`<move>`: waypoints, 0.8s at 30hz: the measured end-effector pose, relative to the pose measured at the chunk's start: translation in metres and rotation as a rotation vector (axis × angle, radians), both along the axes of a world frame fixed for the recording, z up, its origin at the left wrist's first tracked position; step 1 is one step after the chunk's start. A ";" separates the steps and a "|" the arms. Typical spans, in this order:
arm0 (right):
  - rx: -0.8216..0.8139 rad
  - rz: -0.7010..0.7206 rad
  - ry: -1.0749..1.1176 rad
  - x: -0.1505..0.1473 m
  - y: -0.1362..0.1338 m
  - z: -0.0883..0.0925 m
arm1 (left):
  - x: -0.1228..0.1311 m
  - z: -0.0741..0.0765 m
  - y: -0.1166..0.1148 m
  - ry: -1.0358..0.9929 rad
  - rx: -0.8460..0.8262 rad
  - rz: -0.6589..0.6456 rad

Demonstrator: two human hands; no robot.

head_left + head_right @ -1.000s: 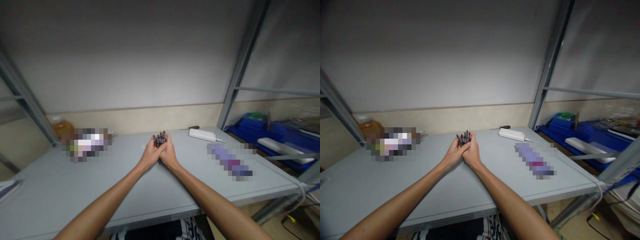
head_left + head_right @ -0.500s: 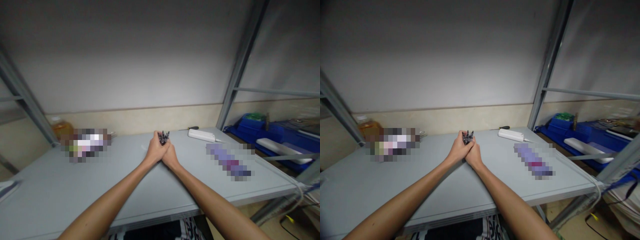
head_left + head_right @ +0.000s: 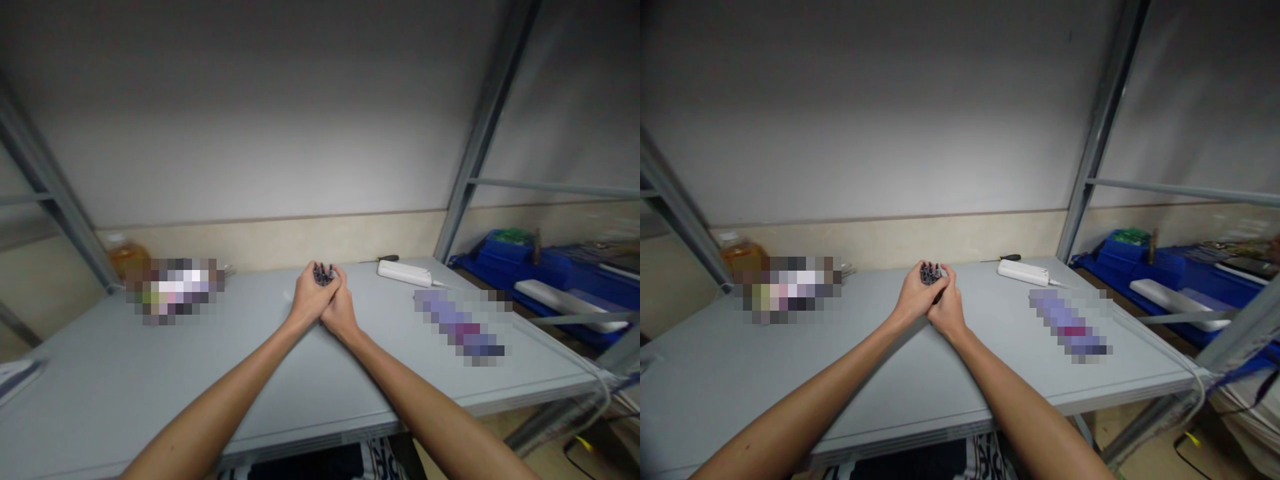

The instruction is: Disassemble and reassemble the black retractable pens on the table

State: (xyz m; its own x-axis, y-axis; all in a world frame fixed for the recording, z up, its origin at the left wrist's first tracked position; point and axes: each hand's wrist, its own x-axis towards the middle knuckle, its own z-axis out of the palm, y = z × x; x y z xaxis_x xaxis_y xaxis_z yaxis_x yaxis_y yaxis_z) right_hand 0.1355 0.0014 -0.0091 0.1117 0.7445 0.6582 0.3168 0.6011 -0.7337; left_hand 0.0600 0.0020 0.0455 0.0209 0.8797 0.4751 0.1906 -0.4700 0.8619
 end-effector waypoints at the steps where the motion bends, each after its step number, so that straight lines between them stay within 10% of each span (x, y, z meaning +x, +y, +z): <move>1: -0.024 0.027 0.027 0.000 0.001 -0.001 | -0.001 0.001 0.000 0.005 -0.006 0.000; 13: -0.179 0.411 0.134 -0.003 0.006 -0.003 | -0.005 0.008 -0.003 -0.009 0.026 -0.080; 24: -0.239 0.386 -0.019 -0.001 0.014 -0.017 | -0.017 -0.007 0.004 -0.018 -0.010 -0.194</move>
